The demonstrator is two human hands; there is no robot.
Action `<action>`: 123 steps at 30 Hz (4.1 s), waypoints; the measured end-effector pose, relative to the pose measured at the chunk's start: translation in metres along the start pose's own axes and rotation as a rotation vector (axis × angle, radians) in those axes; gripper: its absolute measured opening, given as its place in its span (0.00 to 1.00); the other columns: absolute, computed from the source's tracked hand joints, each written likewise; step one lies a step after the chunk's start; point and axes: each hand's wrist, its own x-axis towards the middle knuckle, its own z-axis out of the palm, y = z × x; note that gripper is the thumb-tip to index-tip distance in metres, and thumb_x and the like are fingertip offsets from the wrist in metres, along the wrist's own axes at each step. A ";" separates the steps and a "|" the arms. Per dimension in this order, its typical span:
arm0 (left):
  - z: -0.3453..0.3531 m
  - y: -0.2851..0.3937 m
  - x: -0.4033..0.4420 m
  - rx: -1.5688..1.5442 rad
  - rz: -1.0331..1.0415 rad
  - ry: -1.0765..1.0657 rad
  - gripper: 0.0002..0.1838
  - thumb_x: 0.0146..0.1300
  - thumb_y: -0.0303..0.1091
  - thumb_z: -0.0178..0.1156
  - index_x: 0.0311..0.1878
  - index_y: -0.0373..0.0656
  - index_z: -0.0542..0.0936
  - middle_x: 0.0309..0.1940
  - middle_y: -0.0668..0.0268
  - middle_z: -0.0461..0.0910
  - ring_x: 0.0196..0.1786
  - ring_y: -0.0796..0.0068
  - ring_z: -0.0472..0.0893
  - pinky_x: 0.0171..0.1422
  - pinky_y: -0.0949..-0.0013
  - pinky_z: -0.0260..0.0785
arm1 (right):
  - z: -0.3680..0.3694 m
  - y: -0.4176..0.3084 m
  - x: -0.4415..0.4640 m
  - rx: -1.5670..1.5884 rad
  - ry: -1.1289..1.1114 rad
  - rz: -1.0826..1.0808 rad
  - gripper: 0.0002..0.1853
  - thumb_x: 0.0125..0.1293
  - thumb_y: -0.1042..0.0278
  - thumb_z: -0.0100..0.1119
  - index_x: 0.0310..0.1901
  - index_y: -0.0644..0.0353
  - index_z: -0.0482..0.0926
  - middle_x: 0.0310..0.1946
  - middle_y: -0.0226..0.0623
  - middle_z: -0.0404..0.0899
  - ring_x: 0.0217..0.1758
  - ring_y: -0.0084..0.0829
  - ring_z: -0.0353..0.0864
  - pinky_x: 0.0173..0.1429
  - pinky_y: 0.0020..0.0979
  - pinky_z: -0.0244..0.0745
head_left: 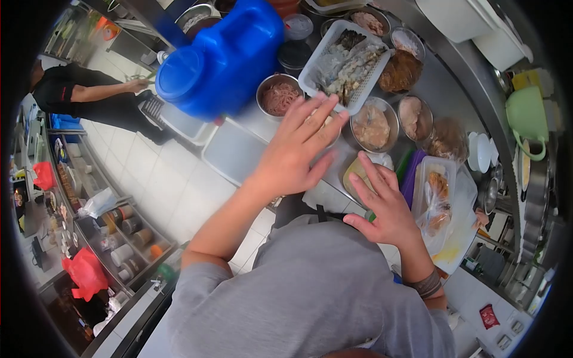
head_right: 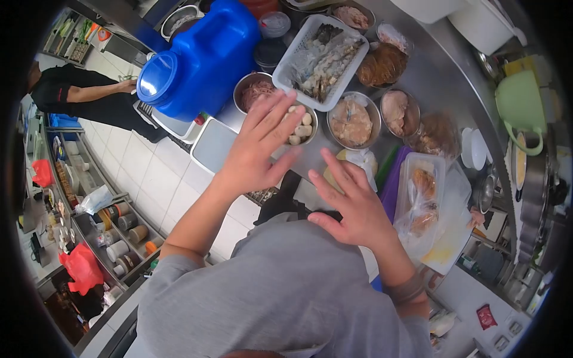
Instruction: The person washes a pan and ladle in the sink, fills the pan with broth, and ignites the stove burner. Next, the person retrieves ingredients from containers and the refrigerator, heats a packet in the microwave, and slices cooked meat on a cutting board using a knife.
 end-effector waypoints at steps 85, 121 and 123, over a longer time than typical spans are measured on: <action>0.366 0.445 -0.152 -1.796 -1.461 -0.767 0.28 0.71 0.47 0.58 0.71 0.46 0.73 0.63 0.57 0.79 0.65 0.56 0.78 0.67 0.47 0.69 | -0.027 0.081 -0.618 0.537 0.881 0.932 0.11 0.75 0.66 0.60 0.50 0.66 0.83 0.42 0.36 0.87 0.42 0.26 0.85 0.51 0.30 0.82; 0.673 0.516 -0.025 -0.299 -0.879 -0.972 0.36 0.72 0.62 0.61 0.62 0.34 0.75 0.33 0.52 0.84 0.36 0.56 0.86 0.42 0.55 0.80 | -0.073 0.180 -0.866 0.433 0.529 1.475 0.21 0.71 0.64 0.58 0.62 0.62 0.71 0.35 0.60 0.83 0.34 0.58 0.85 0.42 0.52 0.79; 0.671 0.532 -0.030 0.146 -0.467 -0.929 0.35 0.70 0.54 0.65 0.66 0.32 0.73 0.45 0.49 0.83 0.51 0.49 0.83 0.57 0.49 0.76 | -0.072 0.200 -0.859 0.305 0.454 1.421 0.19 0.76 0.60 0.56 0.61 0.63 0.71 0.33 0.61 0.83 0.37 0.64 0.83 0.43 0.58 0.75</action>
